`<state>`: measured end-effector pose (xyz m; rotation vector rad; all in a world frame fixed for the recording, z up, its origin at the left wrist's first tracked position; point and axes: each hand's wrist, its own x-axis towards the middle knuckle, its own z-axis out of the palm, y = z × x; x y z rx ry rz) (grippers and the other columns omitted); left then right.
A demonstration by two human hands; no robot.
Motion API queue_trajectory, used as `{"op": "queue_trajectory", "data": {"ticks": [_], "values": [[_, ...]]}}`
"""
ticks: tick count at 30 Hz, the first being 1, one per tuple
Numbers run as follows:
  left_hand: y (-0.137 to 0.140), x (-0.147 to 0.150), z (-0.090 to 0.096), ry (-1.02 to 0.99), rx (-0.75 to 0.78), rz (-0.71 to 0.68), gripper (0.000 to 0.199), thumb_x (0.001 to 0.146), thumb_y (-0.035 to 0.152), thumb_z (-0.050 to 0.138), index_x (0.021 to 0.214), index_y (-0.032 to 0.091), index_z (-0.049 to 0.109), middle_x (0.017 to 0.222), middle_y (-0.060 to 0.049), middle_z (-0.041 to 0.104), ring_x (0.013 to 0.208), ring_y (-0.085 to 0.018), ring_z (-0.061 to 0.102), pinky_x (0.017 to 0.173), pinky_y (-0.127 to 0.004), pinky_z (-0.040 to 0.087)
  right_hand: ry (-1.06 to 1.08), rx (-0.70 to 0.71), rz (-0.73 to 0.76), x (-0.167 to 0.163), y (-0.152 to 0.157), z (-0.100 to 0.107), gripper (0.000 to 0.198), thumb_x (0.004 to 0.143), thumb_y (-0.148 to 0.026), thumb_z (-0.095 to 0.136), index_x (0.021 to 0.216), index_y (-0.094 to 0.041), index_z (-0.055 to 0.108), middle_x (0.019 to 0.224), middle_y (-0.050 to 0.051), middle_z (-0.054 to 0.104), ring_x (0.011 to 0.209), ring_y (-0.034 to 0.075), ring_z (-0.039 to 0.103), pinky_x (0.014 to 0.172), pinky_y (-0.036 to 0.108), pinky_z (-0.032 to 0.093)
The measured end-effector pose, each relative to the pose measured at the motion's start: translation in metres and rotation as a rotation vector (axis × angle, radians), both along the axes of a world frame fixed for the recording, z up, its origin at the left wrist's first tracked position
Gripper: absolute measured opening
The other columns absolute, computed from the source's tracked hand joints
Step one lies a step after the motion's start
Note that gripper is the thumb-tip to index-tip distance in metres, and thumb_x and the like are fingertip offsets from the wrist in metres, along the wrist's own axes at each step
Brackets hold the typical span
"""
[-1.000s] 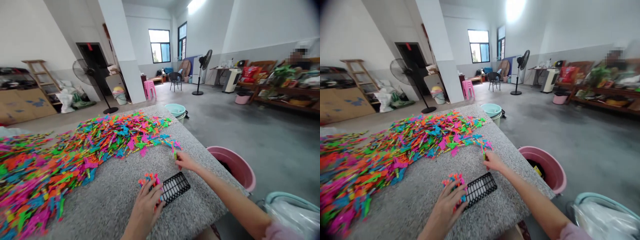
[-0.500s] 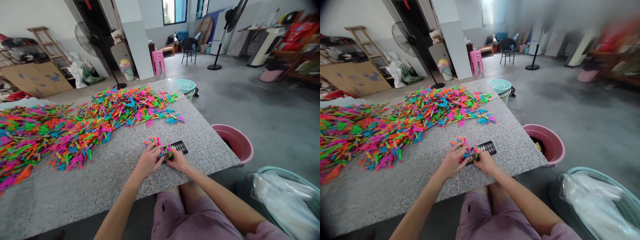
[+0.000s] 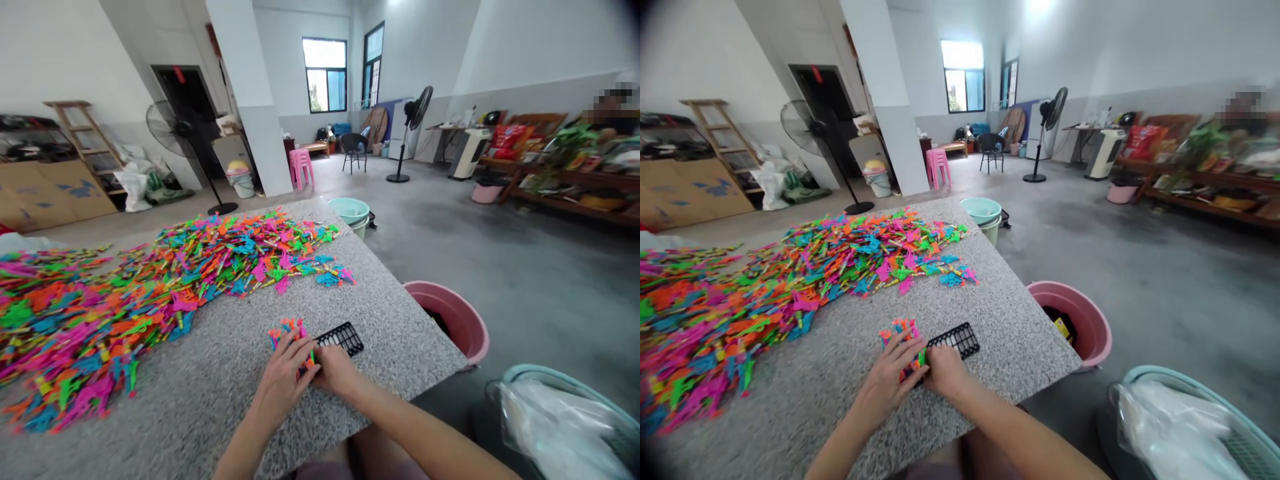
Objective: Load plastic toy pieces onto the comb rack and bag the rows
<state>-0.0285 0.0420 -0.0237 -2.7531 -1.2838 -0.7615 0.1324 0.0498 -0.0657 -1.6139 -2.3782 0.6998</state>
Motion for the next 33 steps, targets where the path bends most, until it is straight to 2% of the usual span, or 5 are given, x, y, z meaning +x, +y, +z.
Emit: {"op": "queue_trajectory", "data": {"ticks": [6, 11, 17, 24, 33], "values": [[0.008, -0.008, -0.007, 0.059, 0.191, -0.049, 0.036, 0.088, 0.029, 0.062, 0.123, 0.022, 0.063, 0.120, -0.007, 0.069, 0.120, -0.030, 0.060, 0.091, -0.043, 0.059, 0.257, -0.021, 0.108, 0.043, 0.069, -0.005, 0.021, 0.072, -0.030, 0.075, 0.091, -0.021, 0.074, 0.090, 0.002, 0.071, 0.081, 0.018, 0.065, 0.071, 0.024, 0.047], [0.016, -0.019, -0.010, 0.115, 0.301, -0.094, 0.041, 0.087, 0.036, 0.063, 0.126, 0.023, 0.061, 0.124, -0.006, 0.068, 0.117, -0.029, 0.063, 0.089, -0.038, 0.061, 0.071, 0.253, -0.476, 0.082, 0.160, 0.012, 0.028, 0.088, -0.016, 0.056, 0.114, -0.014, 0.066, 0.119, 0.018, 0.063, 0.112, 0.029, 0.057, 0.092, 0.040, 0.045], [0.011, -0.019, -0.004, 0.158, 0.207, -0.114, 0.042, 0.087, 0.031, 0.064, 0.128, 0.022, 0.059, 0.130, -0.004, 0.065, 0.125, -0.027, 0.057, 0.095, -0.036, 0.058, 0.057, 0.211, -0.259, 0.066, 0.165, -0.005, 0.014, 0.086, -0.016, 0.058, 0.078, -0.017, 0.070, 0.086, 0.015, 0.070, 0.092, 0.030, 0.065, 0.085, 0.042, 0.048], [0.004, -0.012, 0.000, 0.099, 0.074, -0.074, 0.043, 0.089, 0.028, 0.062, 0.131, 0.021, 0.056, 0.130, -0.007, 0.064, 0.129, -0.031, 0.052, 0.097, -0.043, 0.057, 0.165, 0.237, -0.065, 0.075, 0.233, 0.006, 0.019, 0.077, -0.001, 0.061, 0.078, -0.019, 0.067, 0.106, 0.006, 0.067, 0.101, 0.020, 0.061, 0.089, 0.029, 0.047], [-0.004, -0.002, 0.011, 0.047, -0.139, -0.010, 0.037, 0.091, 0.028, 0.062, 0.127, 0.019, 0.058, 0.131, -0.010, 0.063, 0.138, -0.031, 0.040, 0.107, -0.051, 0.047, 0.423, 0.220, -0.095, 0.125, 0.174, -0.014, 0.020, 0.087, -0.008, 0.048, 0.094, -0.017, 0.065, 0.119, 0.011, 0.060, 0.104, 0.019, 0.057, 0.096, 0.036, 0.043]]}}
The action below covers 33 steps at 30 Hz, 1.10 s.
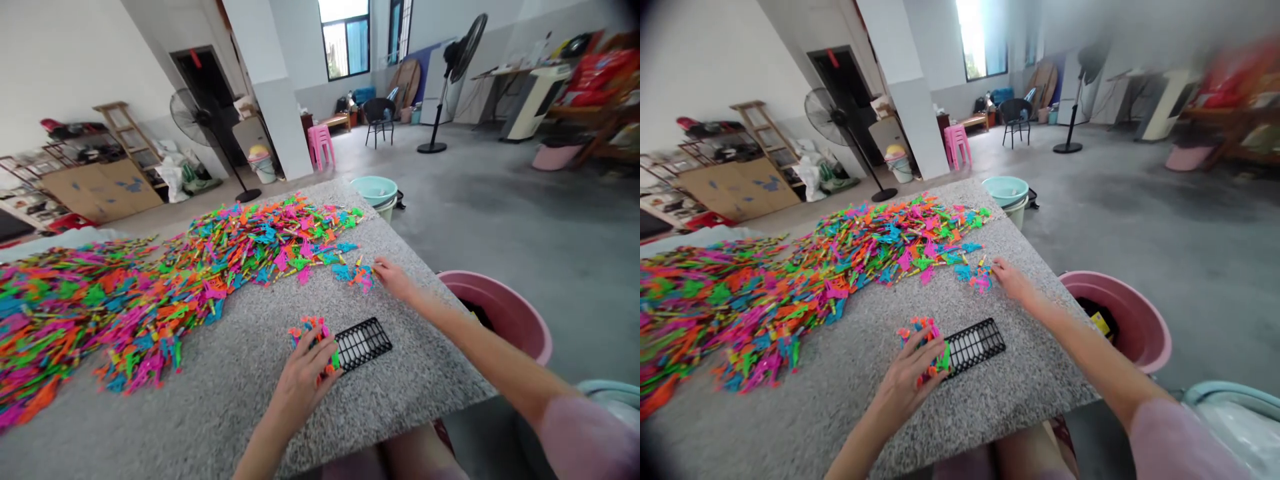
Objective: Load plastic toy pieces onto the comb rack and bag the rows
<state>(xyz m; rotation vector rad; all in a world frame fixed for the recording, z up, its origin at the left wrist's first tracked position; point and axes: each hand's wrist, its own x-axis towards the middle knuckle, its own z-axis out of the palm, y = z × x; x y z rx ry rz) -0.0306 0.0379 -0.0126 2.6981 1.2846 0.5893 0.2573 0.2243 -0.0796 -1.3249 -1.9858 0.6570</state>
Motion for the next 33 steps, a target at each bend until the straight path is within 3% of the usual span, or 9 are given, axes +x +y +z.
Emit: {"op": "queue_trajectory", "data": {"ticks": [3, 5, 9, 12, 15, 19, 22, 27, 33], "values": [[0.001, 0.003, -0.002, -0.048, 0.029, -0.003, 0.036, 0.090, 0.028, 0.063, 0.125, 0.020, 0.058, 0.126, -0.010, 0.066, 0.137, -0.030, 0.042, 0.105, -0.051, 0.048, 0.141, -0.075, -0.057, -0.010, -0.057, -0.015, 0.016, 0.089, -0.019, 0.047, 0.099, -0.018, 0.059, 0.097, 0.008, 0.065, 0.080, 0.017, 0.062, 0.074, 0.031, 0.053], [0.001, 0.004, -0.002, -0.079, 0.041, -0.008, 0.034, 0.090, 0.027, 0.063, 0.123, 0.020, 0.059, 0.124, -0.009, 0.067, 0.136, -0.030, 0.044, 0.105, -0.050, 0.048, 0.316, -0.223, 0.015, -0.031, -0.090, -0.023, 0.015, 0.090, -0.025, 0.047, 0.098, -0.018, 0.057, 0.080, 0.003, 0.065, 0.068, 0.015, 0.063, 0.061, 0.026, 0.052], [0.000, 0.005, 0.000, -0.087, 0.034, 0.009, 0.035, 0.091, 0.028, 0.062, 0.125, 0.020, 0.057, 0.124, -0.009, 0.066, 0.136, -0.029, 0.044, 0.106, -0.050, 0.048, 0.581, -0.429, 0.124, -0.075, -0.122, -0.028, 0.013, 0.086, -0.024, 0.051, 0.097, -0.020, 0.052, 0.073, -0.001, 0.063, 0.064, 0.014, 0.062, 0.060, 0.024, 0.051], [-0.002, 0.003, 0.001, -0.050, 0.035, 0.017, 0.034, 0.092, 0.029, 0.062, 0.125, 0.020, 0.056, 0.126, -0.009, 0.065, 0.137, -0.030, 0.042, 0.106, -0.051, 0.048, 0.570, -0.428, 0.086, -0.093, -0.122, -0.023, 0.017, 0.082, -0.022, 0.056, 0.098, -0.020, 0.049, 0.072, -0.003, 0.061, 0.059, 0.013, 0.060, 0.057, 0.023, 0.048], [-0.002, 0.002, 0.001, -0.040, 0.039, 0.013, 0.032, 0.092, 0.028, 0.062, 0.123, 0.021, 0.057, 0.126, -0.009, 0.065, 0.137, -0.031, 0.042, 0.105, -0.051, 0.049, 0.458, -0.338, 0.058, -0.096, -0.116, -0.021, 0.010, 0.081, -0.019, 0.057, 0.089, -0.019, 0.052, 0.069, -0.002, 0.060, 0.059, 0.013, 0.059, 0.059, 0.023, 0.045], [-0.001, 0.004, 0.001, -0.067, 0.048, 0.018, 0.032, 0.092, 0.026, 0.061, 0.124, 0.021, 0.057, 0.125, -0.010, 0.065, 0.137, -0.031, 0.043, 0.105, -0.051, 0.049, 0.331, -0.270, -0.023, -0.091, -0.113, -0.027, 0.009, 0.077, -0.020, 0.063, 0.084, -0.018, 0.058, 0.070, -0.001, 0.061, 0.063, 0.014, 0.057, 0.063, 0.024, 0.044], [-0.001, 0.006, 0.000, -0.061, 0.044, 0.013, 0.031, 0.092, 0.025, 0.061, 0.122, 0.021, 0.057, 0.126, -0.009, 0.065, 0.139, -0.031, 0.039, 0.106, -0.052, 0.048, 0.383, -0.225, -0.030, -0.088, -0.111, -0.035, 0.009, 0.077, -0.022, 0.064, 0.085, -0.019, 0.061, 0.076, 0.000, 0.064, 0.071, 0.015, 0.058, 0.069, 0.026, 0.046], [0.000, 0.006, -0.004, -0.067, 0.002, 0.020, 0.031, 0.091, 0.023, 0.062, 0.121, 0.020, 0.056, 0.128, -0.009, 0.064, 0.144, -0.031, 0.030, 0.109, -0.051, 0.045, 0.541, -0.307, 0.075, -0.089, -0.102, -0.042, 0.013, 0.077, -0.022, 0.061, 0.089, -0.019, 0.065, 0.080, 0.001, 0.067, 0.072, 0.015, 0.061, 0.067, 0.025, 0.048], [0.000, 0.008, 0.000, -0.066, 0.013, 0.018, 0.028, 0.091, 0.022, 0.063, 0.118, 0.019, 0.057, 0.126, -0.009, 0.065, 0.143, -0.030, 0.033, 0.108, -0.049, 0.046, 0.282, -0.213, 0.262, -0.105, -0.093, -0.030, 0.012, 0.072, -0.011, 0.062, 0.080, -0.019, 0.067, 0.083, 0.001, 0.070, 0.078, 0.016, 0.064, 0.073, 0.025, 0.047]]}}
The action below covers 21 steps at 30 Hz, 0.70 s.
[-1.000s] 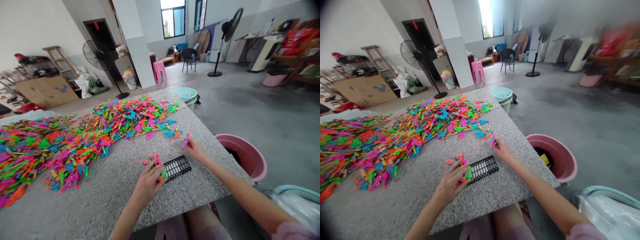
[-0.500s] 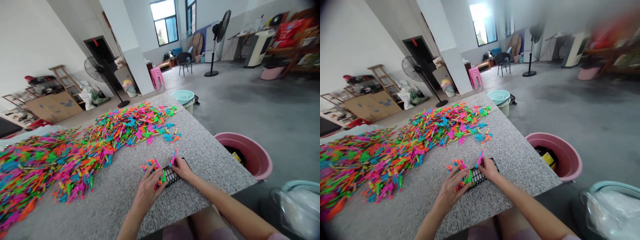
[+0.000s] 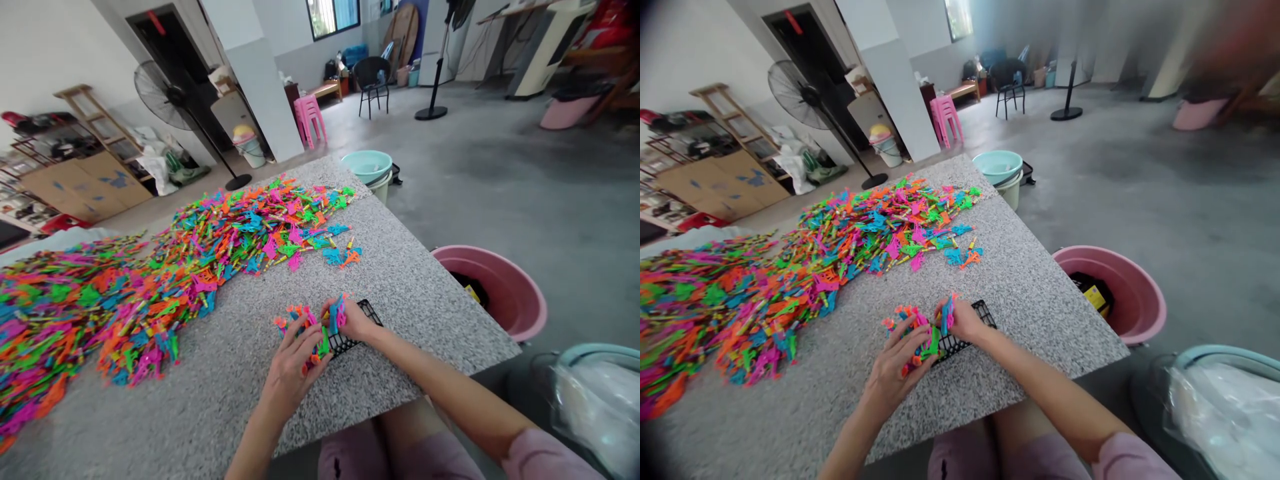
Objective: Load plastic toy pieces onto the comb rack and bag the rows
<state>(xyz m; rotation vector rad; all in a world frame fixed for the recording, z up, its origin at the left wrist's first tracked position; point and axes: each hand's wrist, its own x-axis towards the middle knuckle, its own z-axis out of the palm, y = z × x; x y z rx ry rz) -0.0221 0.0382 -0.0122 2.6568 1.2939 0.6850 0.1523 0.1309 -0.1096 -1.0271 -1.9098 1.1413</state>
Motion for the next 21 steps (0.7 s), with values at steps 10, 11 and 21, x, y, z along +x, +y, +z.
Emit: {"op": "queue_trajectory", "data": {"ticks": [10, 11, 21], "values": [[0.005, -0.005, -0.003, 0.054, 0.118, -0.037, 0.034, 0.091, 0.027, 0.063, 0.124, 0.019, 0.058, 0.126, -0.008, 0.065, 0.136, -0.030, 0.043, 0.104, -0.050, 0.049, -0.591, 0.294, 0.261, -0.011, 0.007, 0.041, 0.020, 0.080, -0.019, 0.062, 0.100, -0.018, 0.066, 0.092, 0.008, 0.073, 0.084, 0.022, 0.067, 0.070, 0.025, 0.048], [0.006, -0.006, -0.003, 0.066, 0.146, -0.040, 0.034, 0.091, 0.028, 0.063, 0.124, 0.020, 0.058, 0.125, -0.008, 0.066, 0.135, -0.030, 0.045, 0.103, -0.050, 0.050, -0.623, 0.301, 0.266, -0.011, 0.007, 0.045, 0.020, 0.082, -0.020, 0.060, 0.101, -0.019, 0.066, 0.092, 0.008, 0.073, 0.084, 0.022, 0.068, 0.070, 0.026, 0.049], [0.006, -0.008, 0.007, 0.212, 0.221, -0.045, 0.047, 0.090, 0.033, 0.063, 0.135, 0.022, 0.054, 0.130, -0.006, 0.064, 0.127, -0.031, 0.051, 0.106, -0.055, 0.045, -0.728, 0.340, 0.225, -0.019, -0.001, 0.041, 0.025, 0.087, -0.021, 0.055, 0.110, -0.017, 0.063, 0.099, 0.011, 0.073, 0.086, 0.022, 0.068, 0.073, 0.028, 0.050]]}}
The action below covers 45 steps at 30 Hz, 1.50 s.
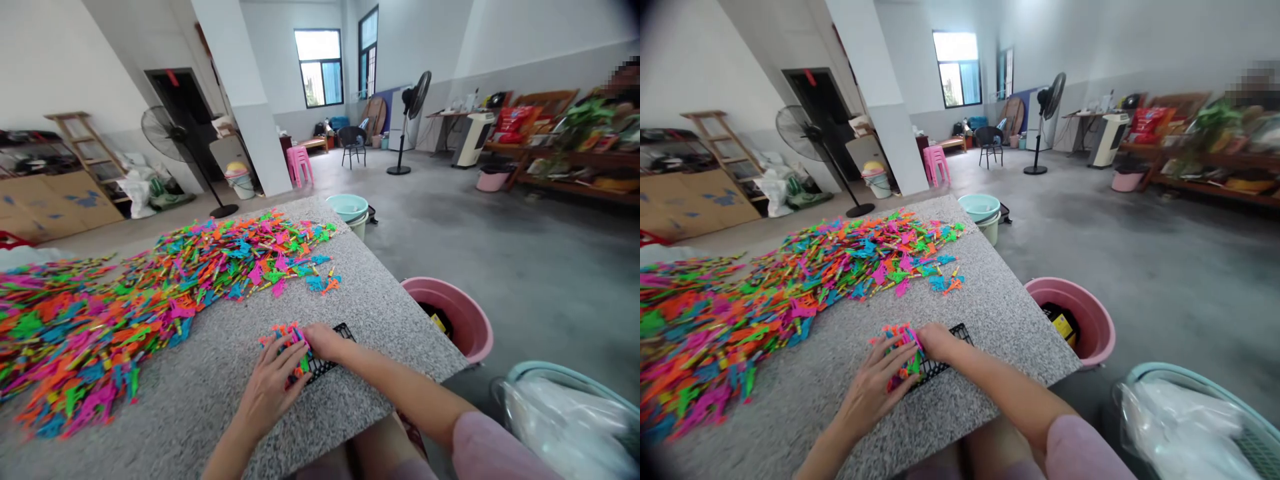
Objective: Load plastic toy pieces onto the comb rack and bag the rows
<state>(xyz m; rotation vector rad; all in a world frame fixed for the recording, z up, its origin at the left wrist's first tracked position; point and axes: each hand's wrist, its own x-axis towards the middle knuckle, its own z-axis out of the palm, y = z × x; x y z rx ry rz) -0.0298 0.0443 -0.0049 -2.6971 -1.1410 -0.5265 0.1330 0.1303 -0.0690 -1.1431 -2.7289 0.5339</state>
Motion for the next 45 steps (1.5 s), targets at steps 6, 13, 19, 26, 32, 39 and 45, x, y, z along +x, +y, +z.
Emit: {"op": "queue_trajectory", "data": {"ticks": [6, 13, 19, 26, 32, 39, 45], "values": [[-0.006, 0.008, 0.017, 0.156, -0.086, -0.001, 0.042, 0.089, 0.020, 0.060, 0.130, 0.025, 0.058, 0.139, -0.003, 0.058, 0.129, -0.030, 0.050, 0.104, -0.058, 0.046, 0.007, 0.036, 0.111, 0.018, 0.047, 0.009, 0.028, 0.080, -0.015, 0.064, 0.107, -0.022, 0.066, 0.103, 0.001, 0.072, 0.085, 0.015, 0.065, 0.074, 0.019, 0.048], [-0.008, 0.009, 0.008, 0.158, -0.188, 0.069, 0.033, 0.081, 0.015, 0.065, 0.113, 0.022, 0.065, 0.140, -0.004, 0.056, 0.130, -0.031, 0.050, 0.101, -0.051, 0.052, -0.099, 0.381, -0.087, 0.036, 0.170, 0.021, 0.025, 0.091, -0.007, 0.045, 0.102, -0.013, 0.067, 0.125, 0.016, 0.060, 0.113, 0.025, 0.057, 0.082, 0.032, 0.050], [-0.009, 0.010, 0.002, 0.067, -0.184, 0.087, 0.035, 0.083, 0.014, 0.065, 0.118, 0.017, 0.061, 0.131, -0.010, 0.062, 0.129, -0.032, 0.051, 0.101, -0.050, 0.052, -0.043, 0.302, -0.083, 0.058, 0.153, 0.018, 0.018, 0.091, -0.008, 0.050, 0.097, -0.012, 0.067, 0.109, 0.014, 0.066, 0.101, 0.020, 0.061, 0.082, 0.028, 0.048], [-0.006, 0.019, 0.008, -0.050, -0.280, 0.102, 0.010, 0.090, 0.021, 0.060, 0.100, 0.018, 0.062, 0.128, -0.010, 0.061, 0.135, -0.030, 0.042, 0.110, -0.051, 0.043, 0.645, -0.323, -0.279, 0.065, -0.033, -0.028, 0.014, 0.083, -0.030, 0.065, 0.090, -0.018, 0.067, 0.072, 0.000, 0.068, 0.061, 0.013, 0.058, 0.059, 0.022, 0.044], [-0.007, 0.022, 0.009, -0.078, -0.246, 0.097, 0.008, 0.088, 0.019, 0.061, 0.095, 0.017, 0.062, 0.125, -0.011, 0.061, 0.132, -0.030, 0.044, 0.109, -0.050, 0.043, 0.586, -0.326, -0.428, 0.034, -0.070, -0.025, 0.007, 0.075, -0.023, 0.067, 0.073, -0.017, 0.065, 0.062, -0.001, 0.064, 0.055, 0.012, 0.054, 0.055, 0.021, 0.036], [-0.006, 0.020, 0.007, -0.095, -0.238, 0.074, 0.009, 0.089, 0.018, 0.059, 0.097, 0.017, 0.063, 0.126, -0.011, 0.060, 0.132, -0.029, 0.044, 0.110, -0.052, 0.041, 0.437, -0.253, -0.333, 0.035, -0.049, -0.014, 0.007, 0.075, -0.018, 0.063, 0.068, -0.017, 0.062, 0.060, -0.001, 0.061, 0.056, 0.012, 0.051, 0.055, 0.021, 0.035], [-0.006, 0.019, 0.007, -0.138, -0.271, 0.101, 0.035, 0.090, 0.022, 0.061, 0.125, 0.017, 0.057, 0.126, -0.010, 0.060, 0.131, -0.029, 0.043, 0.109, -0.050, 0.041, 0.230, -0.205, -0.243, 0.026, -0.047, -0.011, 0.010, 0.078, -0.015, 0.059, 0.084, -0.014, 0.067, 0.079, 0.009, 0.071, 0.071, 0.019, 0.062, 0.063, 0.025, 0.040]]}}
